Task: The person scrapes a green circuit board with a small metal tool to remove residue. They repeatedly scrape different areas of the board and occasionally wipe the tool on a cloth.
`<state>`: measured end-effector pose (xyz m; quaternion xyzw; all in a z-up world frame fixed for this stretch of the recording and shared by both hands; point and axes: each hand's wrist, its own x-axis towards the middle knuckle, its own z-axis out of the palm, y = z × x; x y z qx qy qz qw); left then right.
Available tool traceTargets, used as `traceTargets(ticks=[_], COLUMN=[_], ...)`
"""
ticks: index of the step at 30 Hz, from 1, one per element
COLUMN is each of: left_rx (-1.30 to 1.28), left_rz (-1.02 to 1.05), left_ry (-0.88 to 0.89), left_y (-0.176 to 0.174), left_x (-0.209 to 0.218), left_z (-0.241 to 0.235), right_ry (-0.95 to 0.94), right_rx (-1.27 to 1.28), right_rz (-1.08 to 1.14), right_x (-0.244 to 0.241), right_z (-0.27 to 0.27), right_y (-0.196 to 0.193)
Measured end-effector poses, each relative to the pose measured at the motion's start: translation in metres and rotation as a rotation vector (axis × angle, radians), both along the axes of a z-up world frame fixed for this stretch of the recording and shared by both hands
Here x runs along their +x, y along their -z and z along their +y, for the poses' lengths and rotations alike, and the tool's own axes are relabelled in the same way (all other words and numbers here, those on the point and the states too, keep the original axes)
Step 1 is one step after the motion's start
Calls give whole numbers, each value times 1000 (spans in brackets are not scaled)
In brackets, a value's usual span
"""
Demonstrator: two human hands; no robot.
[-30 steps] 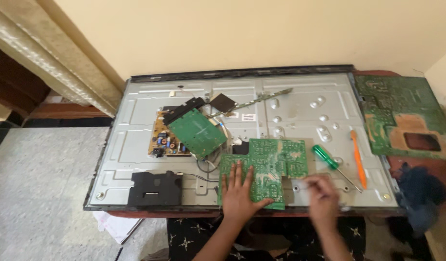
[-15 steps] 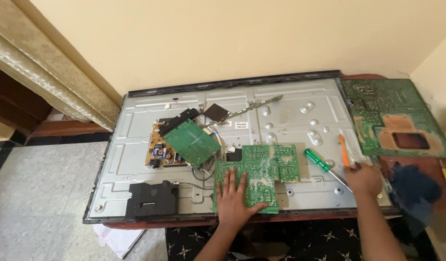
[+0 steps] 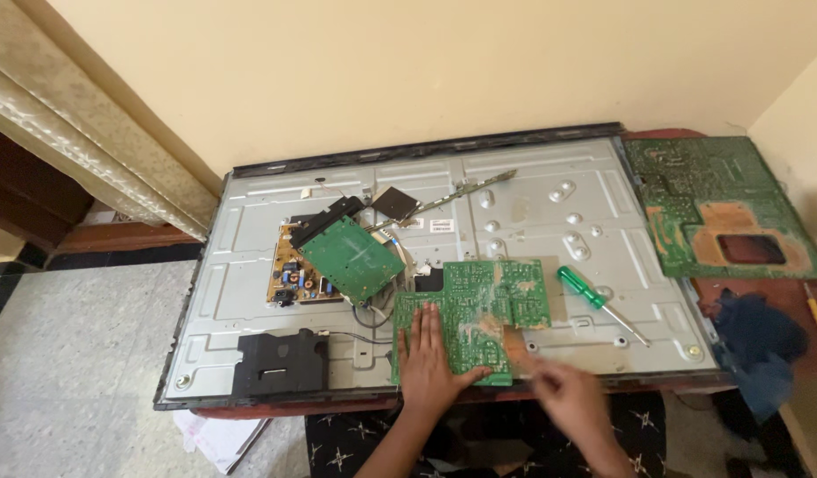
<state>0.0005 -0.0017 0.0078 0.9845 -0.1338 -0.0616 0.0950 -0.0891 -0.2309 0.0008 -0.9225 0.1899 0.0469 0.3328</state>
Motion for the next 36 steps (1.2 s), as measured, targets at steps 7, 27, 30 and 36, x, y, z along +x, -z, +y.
traceTargets(ticks=[7,27,30,36], left_rx=[-84,-54,-141,-141], left_rz=[-53,-31,-97,-90], left_ry=[-5,19,-1,5], left_y=[-2,-2,2,-2], left_x=[-4,0,-4,-5], left_z=[3,3,4,3], right_ry=[-383,399,363,270], right_rx=[-78,-577,-737,-780], right_rz=[-423,-288,-296,-283], right_x=[9,66,52,43], right_z=[-5,-130,-163,-184], right_y=[9,27,39,53])
